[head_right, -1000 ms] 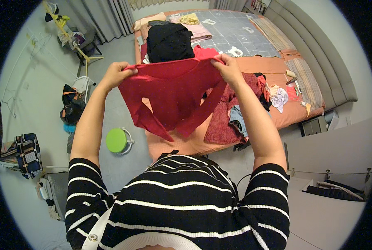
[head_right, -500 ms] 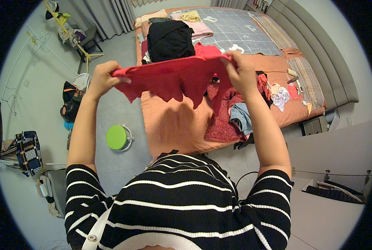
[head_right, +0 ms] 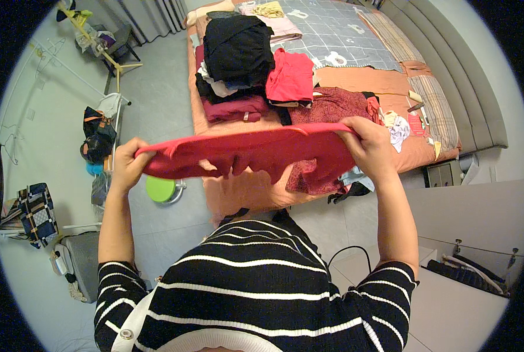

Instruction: The person folds a beige skirt, a black floral top, and a red t-shirt on a bed. They smooth each garment and place it into a neat pile.

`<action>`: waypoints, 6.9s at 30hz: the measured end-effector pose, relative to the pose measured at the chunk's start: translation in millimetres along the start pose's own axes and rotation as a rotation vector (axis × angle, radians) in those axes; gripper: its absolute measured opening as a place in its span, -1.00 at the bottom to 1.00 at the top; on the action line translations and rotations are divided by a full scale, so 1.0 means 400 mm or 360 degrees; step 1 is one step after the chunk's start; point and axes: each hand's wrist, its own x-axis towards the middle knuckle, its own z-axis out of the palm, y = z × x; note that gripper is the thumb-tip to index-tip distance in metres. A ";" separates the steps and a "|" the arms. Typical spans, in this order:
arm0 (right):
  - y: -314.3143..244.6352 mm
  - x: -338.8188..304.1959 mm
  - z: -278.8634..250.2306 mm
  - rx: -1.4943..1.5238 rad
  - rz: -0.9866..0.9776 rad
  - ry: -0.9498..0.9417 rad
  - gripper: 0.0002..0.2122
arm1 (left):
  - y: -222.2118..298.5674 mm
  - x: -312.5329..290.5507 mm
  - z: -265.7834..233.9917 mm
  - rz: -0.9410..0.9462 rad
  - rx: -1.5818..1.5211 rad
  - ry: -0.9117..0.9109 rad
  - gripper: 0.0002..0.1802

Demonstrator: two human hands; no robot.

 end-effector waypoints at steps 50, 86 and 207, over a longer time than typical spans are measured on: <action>0.348 -0.373 0.579 0.0150 0.0388 -0.1071 -0.73 | -0.347 0.150 1.208 -0.2511 -0.2821 -0.0179 -0.53; 0.683 -0.179 0.399 0.2641 0.1542 0.0031 -0.49 | -0.318 0.136 1.234 -0.2185 -0.1777 -0.0723 -0.34; 0.727 -0.136 1.013 0.2677 0.2137 0.0759 -0.77 | -0.843 -0.013 0.915 -0.0815 0.1243 -0.0477 -0.17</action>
